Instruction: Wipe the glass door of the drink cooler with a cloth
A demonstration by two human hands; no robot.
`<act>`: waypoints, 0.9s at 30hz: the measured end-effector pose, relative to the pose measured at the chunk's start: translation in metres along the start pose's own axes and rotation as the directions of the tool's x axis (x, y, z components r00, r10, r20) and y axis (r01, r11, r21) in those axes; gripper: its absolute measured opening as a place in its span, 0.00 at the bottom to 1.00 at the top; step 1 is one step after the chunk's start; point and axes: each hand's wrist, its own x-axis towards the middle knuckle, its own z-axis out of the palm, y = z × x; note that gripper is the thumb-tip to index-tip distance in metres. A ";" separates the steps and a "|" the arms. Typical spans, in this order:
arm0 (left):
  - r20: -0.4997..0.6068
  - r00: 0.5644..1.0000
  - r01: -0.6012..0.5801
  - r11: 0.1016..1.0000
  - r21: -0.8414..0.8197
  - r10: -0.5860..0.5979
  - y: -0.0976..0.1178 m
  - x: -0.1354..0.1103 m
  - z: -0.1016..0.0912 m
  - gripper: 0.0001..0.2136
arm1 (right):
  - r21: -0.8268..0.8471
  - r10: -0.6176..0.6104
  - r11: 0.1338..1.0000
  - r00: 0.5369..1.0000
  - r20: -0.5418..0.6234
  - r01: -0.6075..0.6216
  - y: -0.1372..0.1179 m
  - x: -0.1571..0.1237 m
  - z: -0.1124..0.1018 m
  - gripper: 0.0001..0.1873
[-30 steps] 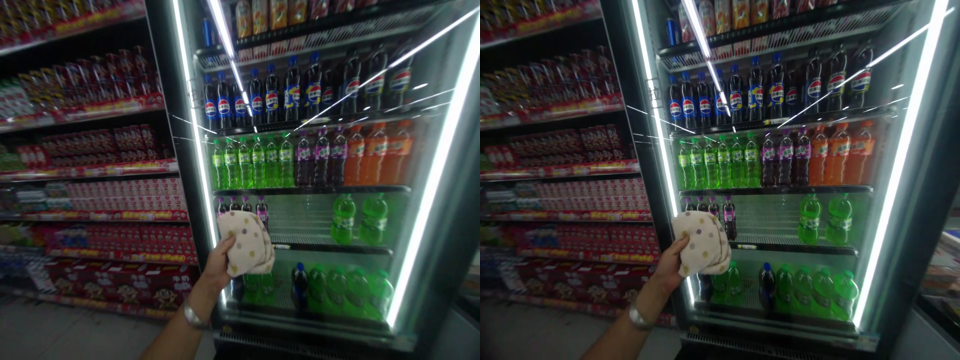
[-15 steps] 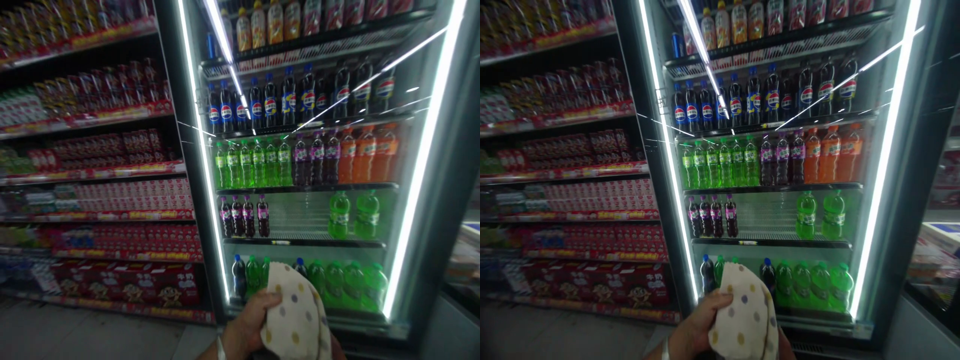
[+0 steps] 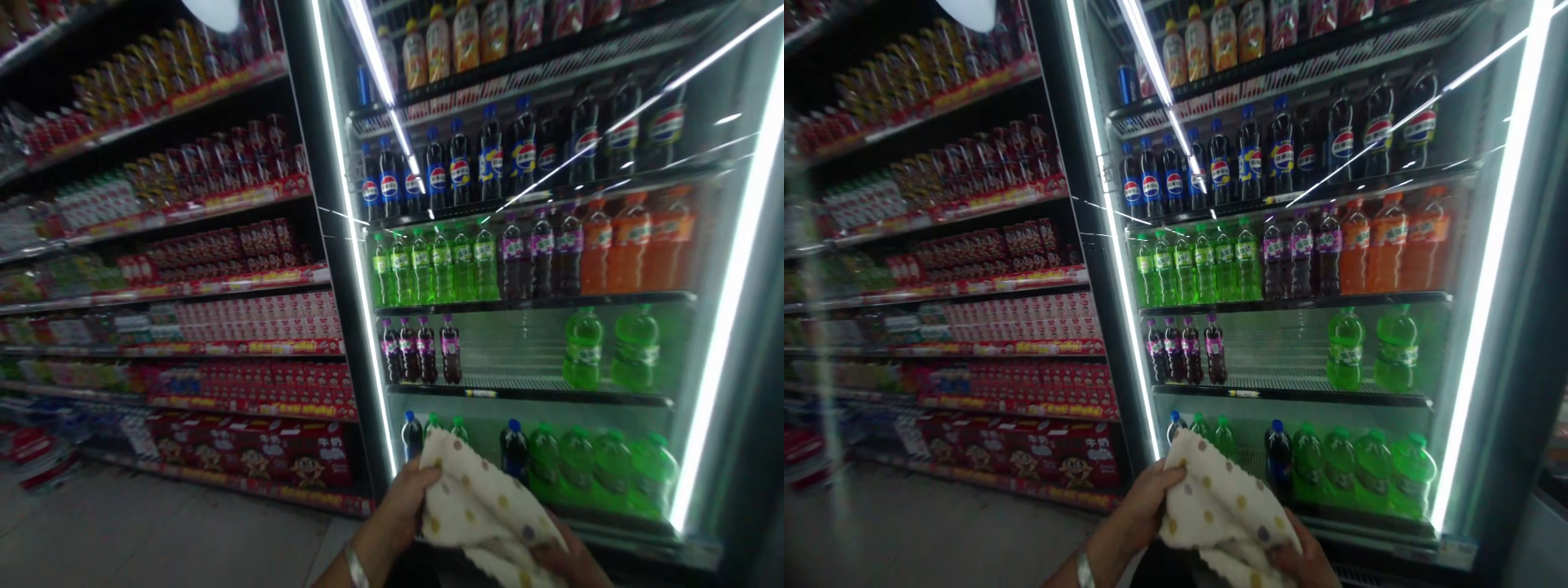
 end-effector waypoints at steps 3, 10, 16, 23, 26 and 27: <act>-0.009 0.999 -0.044 0.999 -0.002 0.044 0.013 0.000 -0.005 0.13 | -0.104 -0.081 0.992 0.995 -0.062 0.074 -0.019 0.001 0.006 0.30; -0.061 0.995 -0.084 0.992 -0.095 0.078 0.039 -0.008 0.005 0.16 | -0.179 -0.227 0.964 0.960 -0.161 0.198 -0.058 -0.002 0.022 0.27; 0.029 0.997 -0.068 0.993 -0.100 0.071 0.030 -0.003 0.014 0.19 | 0.091 -0.173 0.977 0.968 -0.180 0.192 -0.073 -0.009 0.030 0.30; -0.012 0.985 -0.162 0.953 0.255 0.171 0.013 0.004 0.010 0.16 | 0.075 -0.125 0.987 0.979 -0.162 0.139 -0.090 -0.028 0.051 0.27; -0.032 0.976 -0.199 0.936 0.291 0.217 0.015 0.003 0.011 0.13 | 0.020 -0.162 0.985 0.965 -0.205 0.170 -0.092 -0.030 0.054 0.26; -0.046 0.974 -0.201 0.941 0.272 0.221 0.017 0.002 0.012 0.13 | 0.002 -0.175 0.984 0.961 -0.214 0.180 -0.092 -0.029 0.053 0.26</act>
